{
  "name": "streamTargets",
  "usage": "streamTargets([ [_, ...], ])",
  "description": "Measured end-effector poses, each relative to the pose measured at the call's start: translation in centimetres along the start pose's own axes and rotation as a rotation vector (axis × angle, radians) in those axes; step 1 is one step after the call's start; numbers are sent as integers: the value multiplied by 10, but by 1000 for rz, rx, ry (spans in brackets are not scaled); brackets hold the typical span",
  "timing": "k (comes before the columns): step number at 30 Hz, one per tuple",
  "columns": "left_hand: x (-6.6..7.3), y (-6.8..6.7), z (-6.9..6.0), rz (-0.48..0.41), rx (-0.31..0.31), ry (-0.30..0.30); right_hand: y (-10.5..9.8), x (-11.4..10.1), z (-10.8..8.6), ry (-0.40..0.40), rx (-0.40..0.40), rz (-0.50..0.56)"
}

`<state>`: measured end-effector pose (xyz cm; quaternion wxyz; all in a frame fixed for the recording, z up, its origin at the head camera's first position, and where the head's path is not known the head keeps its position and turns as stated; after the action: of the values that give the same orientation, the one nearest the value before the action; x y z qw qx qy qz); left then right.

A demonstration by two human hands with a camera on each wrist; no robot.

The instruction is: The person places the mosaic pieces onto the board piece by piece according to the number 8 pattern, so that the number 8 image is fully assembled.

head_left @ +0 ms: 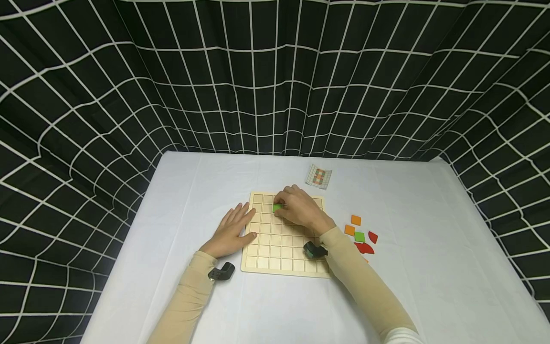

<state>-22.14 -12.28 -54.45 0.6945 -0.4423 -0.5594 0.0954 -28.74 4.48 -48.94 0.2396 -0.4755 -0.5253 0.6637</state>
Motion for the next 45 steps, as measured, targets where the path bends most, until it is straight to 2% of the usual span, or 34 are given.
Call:
streamTargets([
  [3, 0, 0, 1, 12, -14, -14, -5, 1, -3, 2, -10, 83],
  [9, 1, -1, 1, 34, -56, -48, -24, -3, -14, 19, -36, 400],
  [11, 1, -1, 1, 45, -58, -47, -32, -5, -19, 16, -23, 440],
  [17, -1, -1, 1, 60, -65, -46, -54, -1, -34, 31, 15, 458],
  [25, -2, 1, 2, 53, -73, -38, -74, 23, -55, 63, 26, 443],
  [35, -3, 1, 3, 65, -75, -46, -87, 67, -81, 209, 64, 370],
  [40, -4, 1, 2, 63, -66, -50, -88, 87, -94, 299, 61, 335],
  [45, -4, 1, 2, 67, -59, -44, -87, 101, -104, 342, 68, 321],
])
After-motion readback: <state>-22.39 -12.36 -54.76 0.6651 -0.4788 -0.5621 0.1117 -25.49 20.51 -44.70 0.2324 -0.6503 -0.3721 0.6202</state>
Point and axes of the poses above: each hand's wrist, its own z-axis towards the middle knuckle, its own y-axis out of the palm, x = y × z, the point moved 8 cm from there along z, towards the middle knuckle, and after that the axes turned 6 degrees about y, right-handed, at the moved point
